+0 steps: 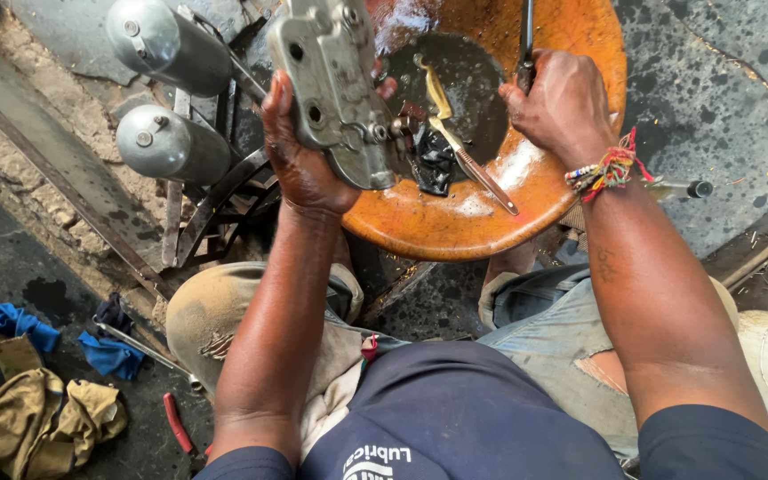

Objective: The person scrubs a metal mechanical part with a wire brush over an orange basin filled with liquid. They repeatedly dip the part into the liquid and scrub various surfaces, including the sides and internal holes, to remove grime.

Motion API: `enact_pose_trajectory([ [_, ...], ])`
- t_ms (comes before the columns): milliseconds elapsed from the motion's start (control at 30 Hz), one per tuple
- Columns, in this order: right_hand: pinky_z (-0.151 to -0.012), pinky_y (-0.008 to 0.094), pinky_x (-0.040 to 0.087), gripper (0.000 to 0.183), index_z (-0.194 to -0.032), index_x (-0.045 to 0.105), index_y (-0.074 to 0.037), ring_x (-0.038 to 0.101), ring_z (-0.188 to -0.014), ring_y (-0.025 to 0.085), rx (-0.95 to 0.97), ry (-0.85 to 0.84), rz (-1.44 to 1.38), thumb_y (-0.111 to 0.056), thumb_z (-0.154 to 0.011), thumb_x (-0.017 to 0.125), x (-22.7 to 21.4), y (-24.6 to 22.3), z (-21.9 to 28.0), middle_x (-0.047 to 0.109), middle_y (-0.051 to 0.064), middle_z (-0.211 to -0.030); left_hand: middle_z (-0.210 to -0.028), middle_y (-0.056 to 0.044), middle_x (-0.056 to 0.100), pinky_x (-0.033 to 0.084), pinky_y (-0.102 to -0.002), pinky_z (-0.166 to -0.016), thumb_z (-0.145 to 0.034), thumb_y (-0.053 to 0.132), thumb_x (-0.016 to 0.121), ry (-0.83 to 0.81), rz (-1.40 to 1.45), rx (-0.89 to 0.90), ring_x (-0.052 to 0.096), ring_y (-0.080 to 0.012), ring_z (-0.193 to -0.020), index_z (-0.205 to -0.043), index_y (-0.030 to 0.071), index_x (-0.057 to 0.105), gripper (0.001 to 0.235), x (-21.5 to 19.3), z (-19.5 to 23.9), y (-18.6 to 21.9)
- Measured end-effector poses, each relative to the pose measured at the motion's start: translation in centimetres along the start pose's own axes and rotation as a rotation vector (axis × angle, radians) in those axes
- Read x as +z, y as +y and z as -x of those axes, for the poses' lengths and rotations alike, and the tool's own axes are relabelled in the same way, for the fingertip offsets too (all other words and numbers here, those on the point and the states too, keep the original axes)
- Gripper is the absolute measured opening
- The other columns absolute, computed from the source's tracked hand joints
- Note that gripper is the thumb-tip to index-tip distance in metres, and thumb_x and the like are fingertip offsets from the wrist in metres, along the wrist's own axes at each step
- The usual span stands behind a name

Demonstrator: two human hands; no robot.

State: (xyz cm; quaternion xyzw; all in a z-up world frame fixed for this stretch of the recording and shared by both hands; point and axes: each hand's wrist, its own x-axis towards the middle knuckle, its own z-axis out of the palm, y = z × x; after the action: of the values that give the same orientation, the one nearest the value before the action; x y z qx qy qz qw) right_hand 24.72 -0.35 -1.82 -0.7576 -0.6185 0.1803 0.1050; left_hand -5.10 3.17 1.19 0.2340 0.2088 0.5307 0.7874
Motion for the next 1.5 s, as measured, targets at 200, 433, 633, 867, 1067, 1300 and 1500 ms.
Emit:
enact_pose_trajectory([
  [200, -0.074, 0.044, 0.057, 0.033, -0.104, 0.073, 0.002, 0.069, -0.084, 0.034, -0.307, 0.468, 0.197, -0.022, -0.083, 0.082, 1.7, -0.4, 0.2, 0.07, 0.02, -0.095, -0.143, -0.027, 0.058, 0.058, -0.059, -0.107, -0.097, 0.062, 0.059, -0.038, -0.147, 0.008, 0.064, -0.0387, -0.126, -0.159, 0.005, 0.037, 0.087, 0.3, 0.7, 1.4],
  [433, -0.077, 0.039, 0.055, 0.022, -0.11, 0.075, -0.009, 0.065, -0.088, 0.024, -0.381, -0.033, -0.08, -0.02, -0.092, 0.08, 7.4, -6.3, 0.8, 0.07, 0.013, -0.1, -0.139, -0.025, 0.06, 0.058, -0.053, -0.102, -0.098, 0.062, 0.056, -0.05, 0.03, -0.134, 0.066, -0.0358, -0.123, -0.156, 0.003, 0.042, 0.085, 0.2, 0.8, 1.1],
  [633, -0.077, 0.037, 0.056, 0.032, -0.11, 0.07, -0.004, 0.065, -0.088, 0.025, -0.478, 0.071, -0.06, -0.012, -0.083, 0.084, 9.9, -7.2, 0.5, 0.068, 0.01, -0.094, -0.131, -0.017, 0.064, 0.059, -0.052, -0.098, -0.099, 0.054, 0.061, 0.019, 0.154, -0.137, 0.068, -0.0317, -0.117, -0.147, 0.004, 0.051, 0.071, -1.0, 1.0, 0.3],
  [867, -0.08, 0.033, 0.061, 0.02, -0.102, 0.062, -0.002, 0.069, -0.106, 0.019, -0.149, -0.054, -0.734, 0.001, -0.085, 0.072, 6.8, -6.5, -0.9, 0.064, 0.01, -0.119, -0.132, -0.015, 0.067, 0.055, -0.049, -0.106, -0.102, 0.052, 0.061, 0.035, 0.279, -0.179, 0.067, -0.0306, -0.118, -0.146, 0.003, 0.056, 0.066, -1.9, 0.2, -0.3],
  [1067, -0.094, 0.038, 0.063, 0.023, -0.119, 0.056, -0.003, 0.071, -0.102, 0.021, -0.084, -0.139, -1.602, 0.004, -0.098, 0.063, 3.6, -3.5, -1.4, 0.066, 0.014, -0.115, -0.136, -0.02, 0.065, 0.053, -0.052, -0.111, -0.098, 0.047, 0.061, -0.012, 0.285, -0.22, 0.067, -0.0362, -0.121, -0.145, 0.001, 0.055, 0.066, -1.3, 0.4, -0.2],
  [1300, -0.088, 0.04, 0.064, 0.028, -0.124, 0.056, -0.004, 0.075, -0.094, 0.024, 0.051, -0.284, -1.77, -0.002, -0.097, 0.064, 0.0, -4.1, 0.0, 0.071, 0.013, -0.11, -0.135, -0.022, 0.066, 0.053, -0.054, -0.108, -0.095, 0.043, 0.062, -0.139, 0.331, -0.302, 0.067, -0.0411, -0.119, -0.145, 0.0, 0.054, 0.067, -0.8, 0.4, -1.4],
  [1500, -0.085, 0.031, 0.06, 0.023, -0.114, 0.063, -0.002, 0.069, -0.092, 0.018, -0.016, -0.234, -1.546, -0.002, -0.098, 0.079, -0.5, -3.4, 0.9, 0.069, 0.01, -0.106, -0.132, -0.021, 0.066, 0.053, -0.053, -0.107, -0.096, 0.042, 0.063, -0.027, 0.335, -0.323, 0.067, -0.0362, -0.116, -0.143, -0.001, 0.056, 0.065, -1.4, 0.6, -2.4],
])
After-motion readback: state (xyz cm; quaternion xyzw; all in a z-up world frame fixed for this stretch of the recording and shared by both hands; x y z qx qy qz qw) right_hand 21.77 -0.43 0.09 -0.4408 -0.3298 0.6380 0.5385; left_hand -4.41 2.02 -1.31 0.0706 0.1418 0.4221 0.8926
